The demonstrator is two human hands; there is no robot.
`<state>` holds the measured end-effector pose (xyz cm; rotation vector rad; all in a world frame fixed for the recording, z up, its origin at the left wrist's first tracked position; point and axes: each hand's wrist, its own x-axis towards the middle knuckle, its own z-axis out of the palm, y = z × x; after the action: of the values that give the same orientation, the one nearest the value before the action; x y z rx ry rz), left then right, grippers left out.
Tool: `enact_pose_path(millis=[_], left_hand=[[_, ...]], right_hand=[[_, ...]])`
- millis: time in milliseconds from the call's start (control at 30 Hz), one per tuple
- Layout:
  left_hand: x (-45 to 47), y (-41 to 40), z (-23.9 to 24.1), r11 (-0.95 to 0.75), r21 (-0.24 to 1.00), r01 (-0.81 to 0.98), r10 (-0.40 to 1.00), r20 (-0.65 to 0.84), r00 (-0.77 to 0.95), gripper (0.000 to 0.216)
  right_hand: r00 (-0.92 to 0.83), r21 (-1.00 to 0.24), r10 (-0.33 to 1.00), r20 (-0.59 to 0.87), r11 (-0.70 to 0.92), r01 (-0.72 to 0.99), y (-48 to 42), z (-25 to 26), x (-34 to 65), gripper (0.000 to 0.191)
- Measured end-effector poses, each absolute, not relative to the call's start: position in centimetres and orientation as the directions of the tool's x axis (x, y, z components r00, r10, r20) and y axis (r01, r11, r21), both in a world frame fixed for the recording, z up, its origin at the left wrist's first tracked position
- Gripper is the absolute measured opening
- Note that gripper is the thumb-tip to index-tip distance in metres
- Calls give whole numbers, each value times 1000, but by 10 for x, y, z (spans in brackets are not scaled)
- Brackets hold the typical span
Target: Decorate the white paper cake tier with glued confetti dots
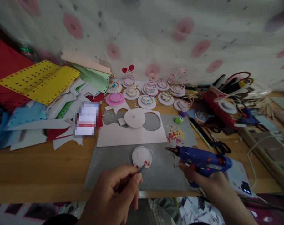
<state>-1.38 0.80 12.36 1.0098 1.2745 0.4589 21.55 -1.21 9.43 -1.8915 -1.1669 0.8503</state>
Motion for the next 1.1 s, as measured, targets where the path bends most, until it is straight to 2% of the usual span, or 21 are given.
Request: enact_pose_path(millis=[200, 367, 500, 667, 833, 967, 1100], left_hand=[[-17, 9, 122, 506, 829, 236, 769, -558, 312, 32], [-18, 9, 124, 498, 832, 245, 778, -553, 299, 31], [-18, 9, 126, 498, 836, 233, 787, -548, 284, 29], [-18, 9, 129, 496, 839, 224, 790, -543, 286, 30], [-19, 7, 130, 480, 849, 221, 801, -527, 283, 32], [-19, 6, 131, 446, 863, 238, 820, -500, 277, 32], [-19, 5, 134, 408, 868, 284, 835, -481, 268, 29]], right_hand=[[164, -886, 941, -298, -336, 320, -10, 101, 212, 25], [69, -873, 973, -222, -230, 431, -14, 105, 218, 26], [74, -851, 988, -135, -154, 502, -12, 108, 220, 13], [-202, -838, 971, -129, 2, 545, -7, 115, 217, 9], [-220, -864, 965, -145, -15, 503, -8, 115, 215, 8], [-213, -842, 965, -153, -15, 540, -8, 117, 213, 9], [-150, -836, 986, -66, 27, 548, -5, 120, 211, 9]])
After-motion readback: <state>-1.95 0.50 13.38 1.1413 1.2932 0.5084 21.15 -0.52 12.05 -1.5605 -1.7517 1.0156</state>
